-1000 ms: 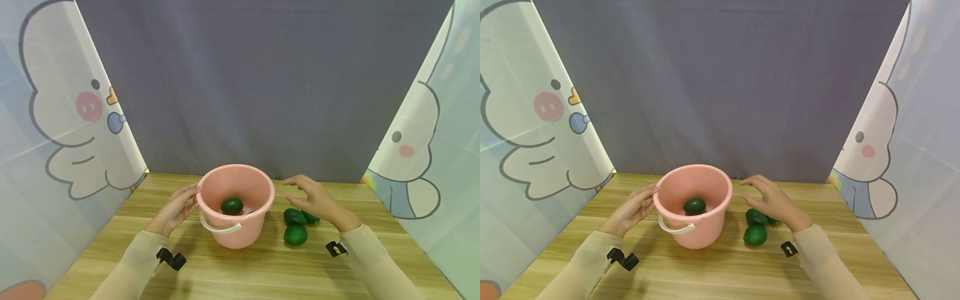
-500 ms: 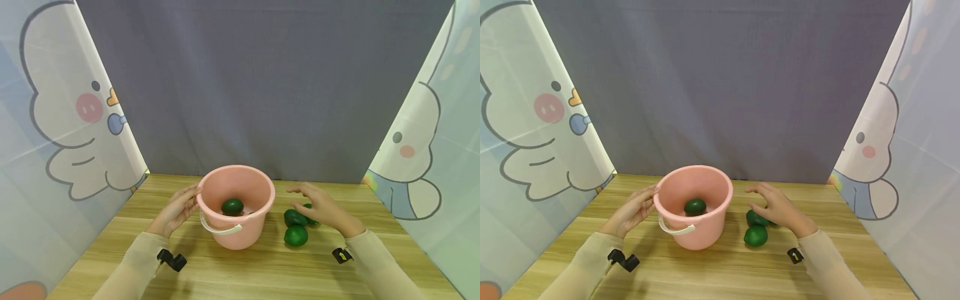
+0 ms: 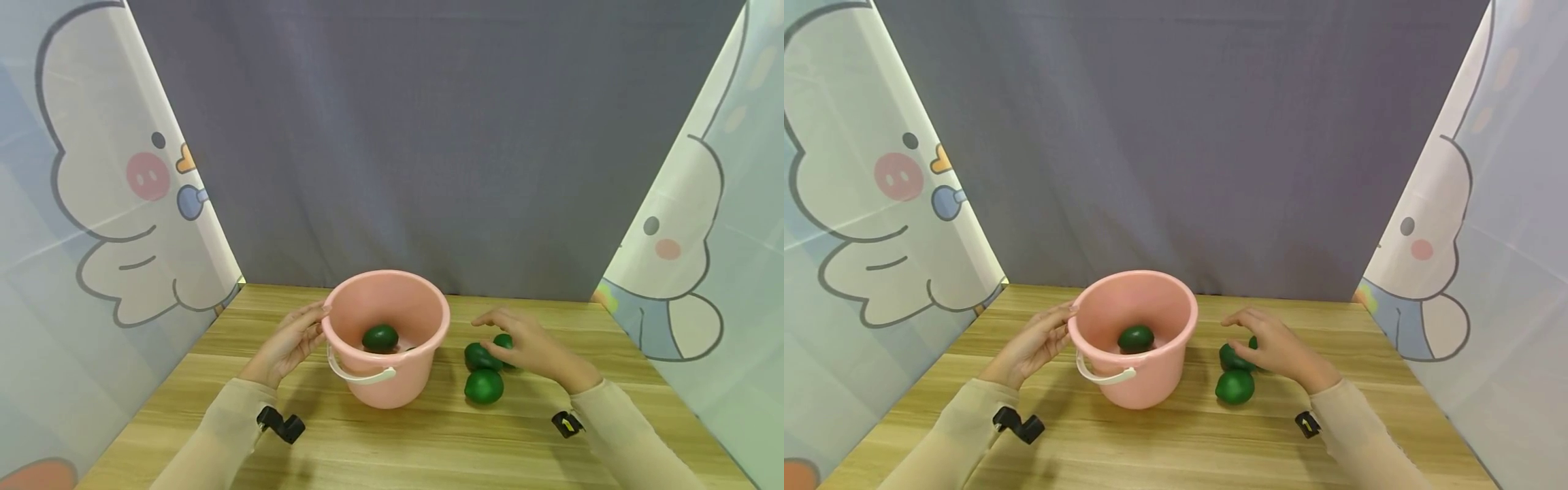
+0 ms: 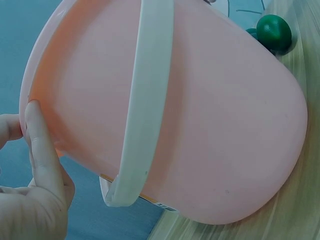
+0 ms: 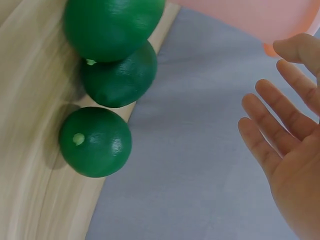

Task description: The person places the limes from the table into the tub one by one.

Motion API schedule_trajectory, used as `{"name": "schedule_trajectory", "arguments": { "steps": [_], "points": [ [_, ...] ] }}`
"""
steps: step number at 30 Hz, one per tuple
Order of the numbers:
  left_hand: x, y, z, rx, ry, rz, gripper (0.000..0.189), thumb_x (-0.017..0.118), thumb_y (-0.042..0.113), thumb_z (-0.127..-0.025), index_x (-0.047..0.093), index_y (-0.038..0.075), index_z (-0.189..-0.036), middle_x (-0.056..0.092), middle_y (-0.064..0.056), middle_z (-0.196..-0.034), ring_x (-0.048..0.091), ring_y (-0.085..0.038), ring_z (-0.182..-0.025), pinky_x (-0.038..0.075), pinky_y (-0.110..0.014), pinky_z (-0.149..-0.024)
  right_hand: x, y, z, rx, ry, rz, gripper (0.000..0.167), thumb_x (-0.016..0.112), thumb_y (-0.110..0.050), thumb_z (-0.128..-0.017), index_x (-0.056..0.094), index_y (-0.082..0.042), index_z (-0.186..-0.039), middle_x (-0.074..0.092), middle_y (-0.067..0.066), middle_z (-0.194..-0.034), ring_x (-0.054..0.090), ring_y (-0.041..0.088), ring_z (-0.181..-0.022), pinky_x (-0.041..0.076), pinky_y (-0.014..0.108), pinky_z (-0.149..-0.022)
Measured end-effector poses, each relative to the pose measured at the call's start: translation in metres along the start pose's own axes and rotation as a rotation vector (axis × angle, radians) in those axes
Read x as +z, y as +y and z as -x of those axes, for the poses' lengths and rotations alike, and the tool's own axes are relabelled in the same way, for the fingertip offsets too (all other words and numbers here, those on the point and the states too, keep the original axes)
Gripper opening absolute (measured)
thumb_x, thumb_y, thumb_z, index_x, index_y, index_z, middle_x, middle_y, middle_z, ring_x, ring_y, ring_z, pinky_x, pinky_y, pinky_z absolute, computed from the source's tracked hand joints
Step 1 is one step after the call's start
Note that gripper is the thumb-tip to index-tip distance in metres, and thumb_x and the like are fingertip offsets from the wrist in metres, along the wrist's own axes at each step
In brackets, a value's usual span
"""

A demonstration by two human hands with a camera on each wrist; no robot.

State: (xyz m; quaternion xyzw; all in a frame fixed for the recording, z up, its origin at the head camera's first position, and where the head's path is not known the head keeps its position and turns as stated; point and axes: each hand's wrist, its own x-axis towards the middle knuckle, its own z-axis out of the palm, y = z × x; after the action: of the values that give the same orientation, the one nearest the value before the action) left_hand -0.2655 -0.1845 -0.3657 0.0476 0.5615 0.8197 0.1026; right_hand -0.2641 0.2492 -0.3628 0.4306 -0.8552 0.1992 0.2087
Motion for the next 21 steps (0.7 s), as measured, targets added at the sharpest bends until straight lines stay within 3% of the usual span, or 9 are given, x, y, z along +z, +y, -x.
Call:
{"name": "schedule_trajectory", "arguments": {
  "steps": [13, 21],
  "points": [
    [0.0, 0.001, 0.001, -0.001, -0.001, 0.01, 0.045, 0.053, 0.012, -0.105, 0.038, -0.005, -0.143, 0.059, -0.003, -0.102, 0.058, -0.004, -0.076, 0.056, -0.01, -0.068, 0.011, 0.004, 0.011, -0.044, -0.025, -0.006, 0.04, 0.083, -0.007, -0.081, 0.067, -0.005, -0.117, 0.068, 0.005, -0.113, 0.065, 0.019, -0.101, 0.061, 0.041, -0.079],
    [0.0, 0.0, 0.002, -0.001, 0.002, 0.014, 0.04, 0.055, 0.012, -0.104, 0.043, -0.004, -0.139, 0.058, -0.004, -0.104, 0.059, -0.004, -0.077, 0.056, -0.01, -0.069, 0.013, -0.001, 0.017, 0.052, -0.14, -0.042, 0.034, 0.076, -0.01, -0.089, 0.065, -0.007, -0.121, 0.066, 0.004, -0.114, 0.064, 0.024, -0.097, 0.06, 0.04, -0.08]
  ]
}}
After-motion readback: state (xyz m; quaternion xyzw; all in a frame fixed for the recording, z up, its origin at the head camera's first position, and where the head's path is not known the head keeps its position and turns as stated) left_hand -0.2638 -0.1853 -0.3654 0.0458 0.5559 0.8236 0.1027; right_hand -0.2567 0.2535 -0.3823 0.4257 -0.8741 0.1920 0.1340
